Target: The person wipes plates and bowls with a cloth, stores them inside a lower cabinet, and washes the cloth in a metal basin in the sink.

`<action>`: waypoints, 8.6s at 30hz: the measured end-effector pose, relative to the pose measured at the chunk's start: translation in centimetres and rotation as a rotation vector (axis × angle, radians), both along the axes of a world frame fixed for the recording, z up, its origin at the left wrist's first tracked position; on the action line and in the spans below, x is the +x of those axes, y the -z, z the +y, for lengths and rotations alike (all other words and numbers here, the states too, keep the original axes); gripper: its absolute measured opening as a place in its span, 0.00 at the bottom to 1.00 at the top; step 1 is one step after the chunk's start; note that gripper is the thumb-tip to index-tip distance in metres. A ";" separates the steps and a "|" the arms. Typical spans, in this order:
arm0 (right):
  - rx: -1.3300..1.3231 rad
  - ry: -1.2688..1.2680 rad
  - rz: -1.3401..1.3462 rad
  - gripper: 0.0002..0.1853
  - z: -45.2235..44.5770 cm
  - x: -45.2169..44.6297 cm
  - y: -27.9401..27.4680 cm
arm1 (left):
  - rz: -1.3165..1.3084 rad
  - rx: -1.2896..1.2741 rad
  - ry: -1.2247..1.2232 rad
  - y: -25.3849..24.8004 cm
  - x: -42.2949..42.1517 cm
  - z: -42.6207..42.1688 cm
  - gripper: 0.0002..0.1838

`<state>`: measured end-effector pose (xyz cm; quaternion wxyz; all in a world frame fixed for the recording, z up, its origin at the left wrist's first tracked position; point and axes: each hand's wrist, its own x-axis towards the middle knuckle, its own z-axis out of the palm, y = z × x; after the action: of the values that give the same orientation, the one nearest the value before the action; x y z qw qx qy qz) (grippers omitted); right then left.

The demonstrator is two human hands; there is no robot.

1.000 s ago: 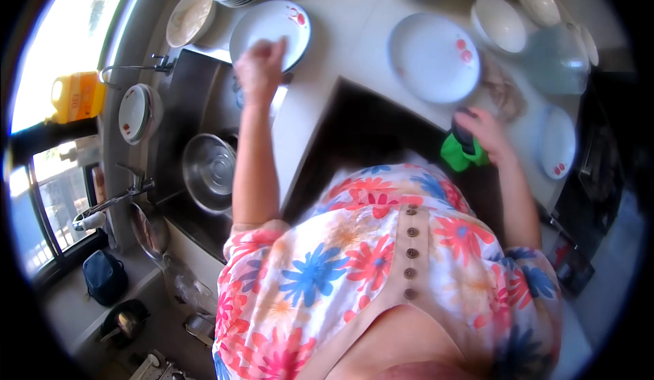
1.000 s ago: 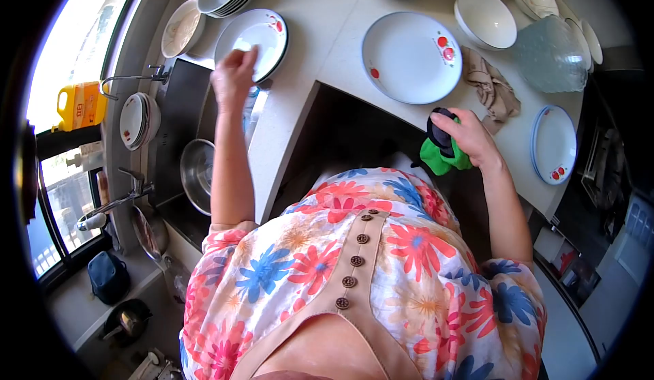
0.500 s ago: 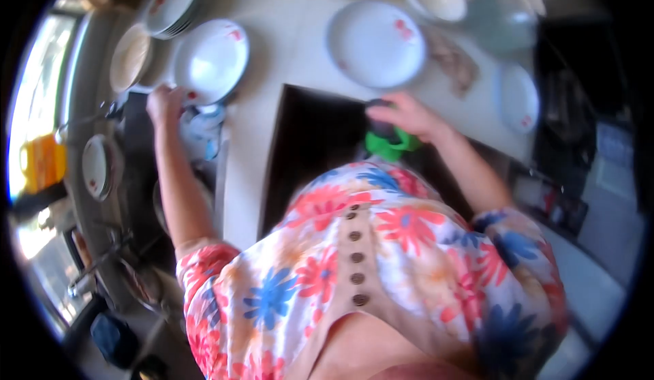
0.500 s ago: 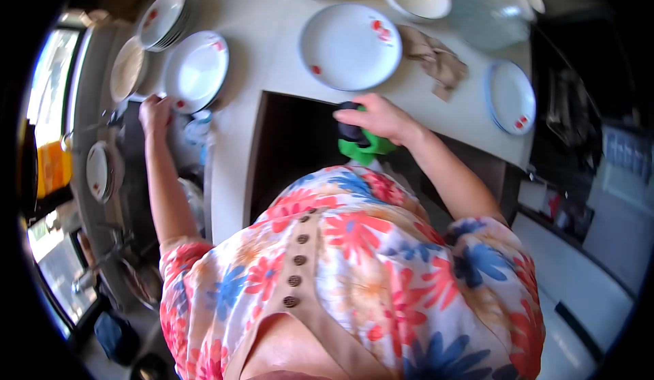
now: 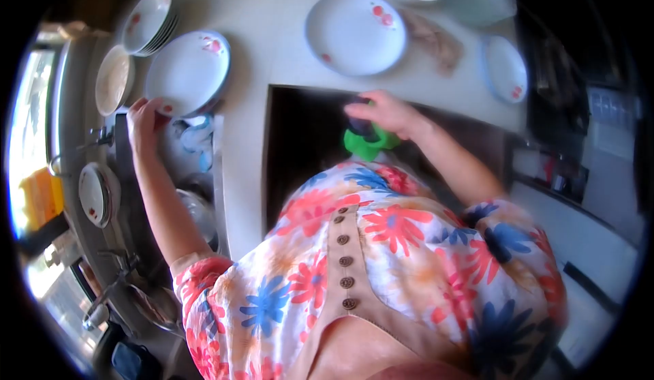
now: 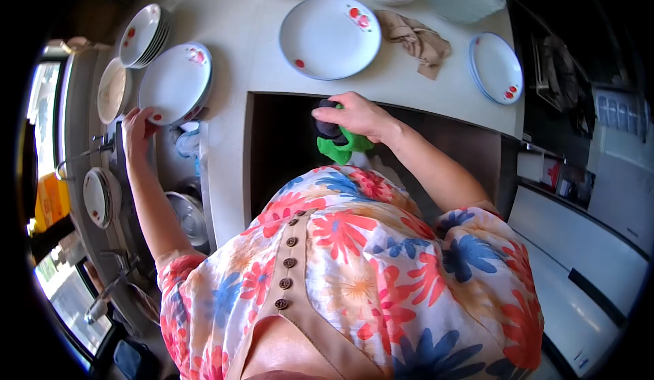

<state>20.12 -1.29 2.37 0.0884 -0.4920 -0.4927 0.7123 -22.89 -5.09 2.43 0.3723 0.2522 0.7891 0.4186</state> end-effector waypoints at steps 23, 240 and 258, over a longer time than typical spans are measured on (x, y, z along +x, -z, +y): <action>0.903 -0.536 0.742 0.17 -12.3 -31.0 2.0 | 0.352 0.580 -0.441 0.5 0.9 -17.1 0.16; -0.225 0.435 0.432 0.13 -3.5 -14.2 0.0 | -0.277 0.747 -0.524 -1.9 18.0 -7.2 0.15; 0.166 0.040 0.611 0.10 2.2 -4.9 0.5 | 0.234 0.162 0.237 -6.2 18.7 -6.1 0.17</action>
<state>15.19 0.94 1.83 0.2860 -0.2558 -0.4900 0.7827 -4.15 -11.15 8.61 0.3033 0.4195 0.7555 0.4017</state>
